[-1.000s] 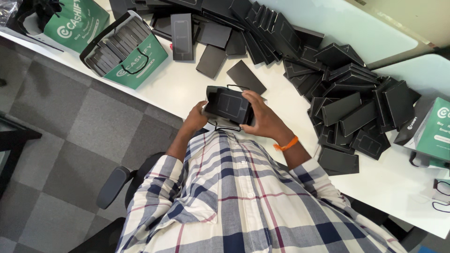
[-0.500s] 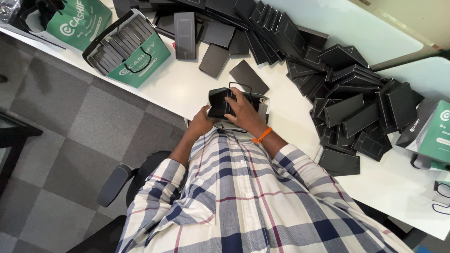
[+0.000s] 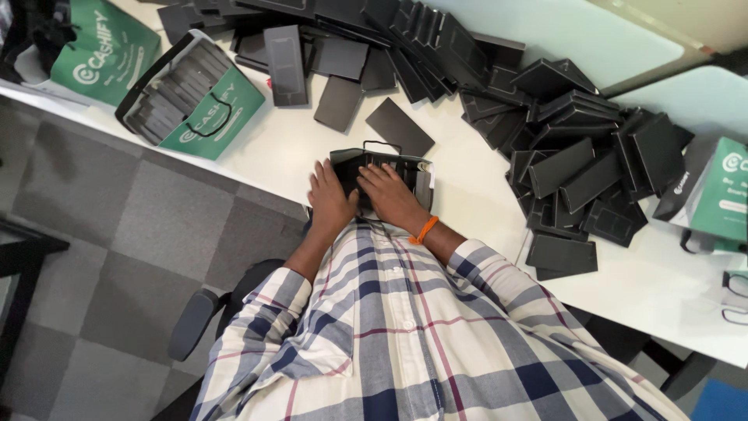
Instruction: The person organizes numerous small black boxes on a white desk, placing them into a wire rack and arranging them in rows by hand.
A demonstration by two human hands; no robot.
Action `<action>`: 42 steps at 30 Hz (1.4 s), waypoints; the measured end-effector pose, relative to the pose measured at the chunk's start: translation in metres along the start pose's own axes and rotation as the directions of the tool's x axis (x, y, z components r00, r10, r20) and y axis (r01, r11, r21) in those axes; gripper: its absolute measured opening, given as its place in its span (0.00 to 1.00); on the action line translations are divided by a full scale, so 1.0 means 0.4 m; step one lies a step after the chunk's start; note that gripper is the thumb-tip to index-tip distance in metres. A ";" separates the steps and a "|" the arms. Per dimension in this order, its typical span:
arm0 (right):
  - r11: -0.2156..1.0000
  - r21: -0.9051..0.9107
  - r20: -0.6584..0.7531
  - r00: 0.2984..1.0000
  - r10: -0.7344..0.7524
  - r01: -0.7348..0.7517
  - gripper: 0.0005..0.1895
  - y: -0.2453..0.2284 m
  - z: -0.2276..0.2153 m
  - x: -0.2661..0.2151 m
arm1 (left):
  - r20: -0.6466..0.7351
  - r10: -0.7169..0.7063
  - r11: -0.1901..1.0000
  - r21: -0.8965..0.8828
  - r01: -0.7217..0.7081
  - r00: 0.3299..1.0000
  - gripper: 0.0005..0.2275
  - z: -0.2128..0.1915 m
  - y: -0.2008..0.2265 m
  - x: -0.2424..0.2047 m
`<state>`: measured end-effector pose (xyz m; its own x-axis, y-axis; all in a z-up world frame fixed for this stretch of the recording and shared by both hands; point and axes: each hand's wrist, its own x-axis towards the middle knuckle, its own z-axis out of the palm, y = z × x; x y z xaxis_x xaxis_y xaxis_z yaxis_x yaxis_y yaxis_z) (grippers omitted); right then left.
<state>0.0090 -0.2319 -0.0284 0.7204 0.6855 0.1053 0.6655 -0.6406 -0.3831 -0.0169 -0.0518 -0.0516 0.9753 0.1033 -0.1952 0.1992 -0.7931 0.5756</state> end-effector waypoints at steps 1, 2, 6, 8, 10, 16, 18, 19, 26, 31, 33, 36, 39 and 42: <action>1.000 -0.001 -0.003 1.000 0.011 -0.011 0.23 -0.001 -0.008 -0.004 | 0.008 0.009 1.000 0.001 -0.009 1.000 0.44 -0.022 0.023 -0.005; 1.000 0.016 -0.016 1.000 0.008 -0.007 0.23 0.000 -0.018 -0.009 | -0.035 0.054 0.998 0.041 -0.053 0.998 0.44 -0.042 0.046 -0.007; 0.990 0.123 -0.178 0.980 0.086 -0.064 0.15 0.022 -0.055 -0.055 | -0.092 0.236 0.964 0.145 -0.221 0.967 0.38 -0.087 0.113 -0.009; 0.973 0.171 -0.273 0.942 0.196 -0.154 0.11 0.055 -0.066 -0.099 | -0.067 0.305 0.944 0.156 -0.292 0.950 0.33 -0.087 0.128 -0.006; 0.920 0.270 -0.438 0.815 0.379 -0.283 0.07 0.095 -0.066 -0.160 | -0.037 0.375 0.917 0.164 -0.365 0.926 0.29 -0.075 0.133 -0.005; 0.678 0.350 -0.544 0.448 0.709 -0.647 0.09 0.233 -0.002 -0.435 | 0.000 0.550 0.833 0.069 -0.548 0.835 0.21 -0.023 0.152 0.001; 0.647 0.315 -0.592 0.389 0.706 -0.695 0.09 0.251 0.035 -0.537 | 0.037 0.584 0.808 0.065 -0.585 0.811 0.23 -0.010 0.166 0.003; 0.626 0.278 -0.633 0.351 0.690 -0.729 0.10 0.252 0.055 -0.584 | 0.055 0.600 0.797 0.055 -0.602 0.798 0.23 -0.004 0.174 0.004; 0.088 0.510 -0.541 -0.239 0.807 -0.856 0.20 0.260 0.161 -0.796 | 0.220 0.578 0.789 0.096 -0.607 0.786 0.33 0.024 0.226 0.006; -0.222 0.650 -0.351 -0.546 0.760 -0.727 0.31 0.266 0.146 -0.831 | 0.250 0.598 0.761 0.123 -0.637 0.762 0.33 0.035 0.246 0.009; -0.292 0.657 -0.357 -0.628 0.691 -0.695 0.34 0.276 0.130 -0.831 | 0.235 0.606 0.751 0.144 -0.644 0.760 0.32 0.034 0.247 0.007; -0.426 0.665 -0.335 -0.756 0.563 -0.613 0.40 0.290 0.107 -0.846 | 0.263 0.583 0.765 0.139 -0.629 0.768 0.32 0.037 0.253 0.004; -0.551 0.696 -0.226 -0.869 0.440 -0.460 0.45 0.317 0.112 -0.867 | 0.274 0.603 0.747 0.134 -0.651 0.749 0.31 0.039 0.259 0.001; -0.571 0.780 -0.069 -0.943 0.327 -0.255 0.49 0.351 0.132 -0.909 | 0.291 0.614 0.732 0.138 -0.667 0.734 0.32 0.042 0.264 0.006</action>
<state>-0.1698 -0.5529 -0.1688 -0.4483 -0.8792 -0.1611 -0.7160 0.4611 -0.5242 0.0050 -0.1453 -0.0046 0.8102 -0.5857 -0.0215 -0.5177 -0.7324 0.4423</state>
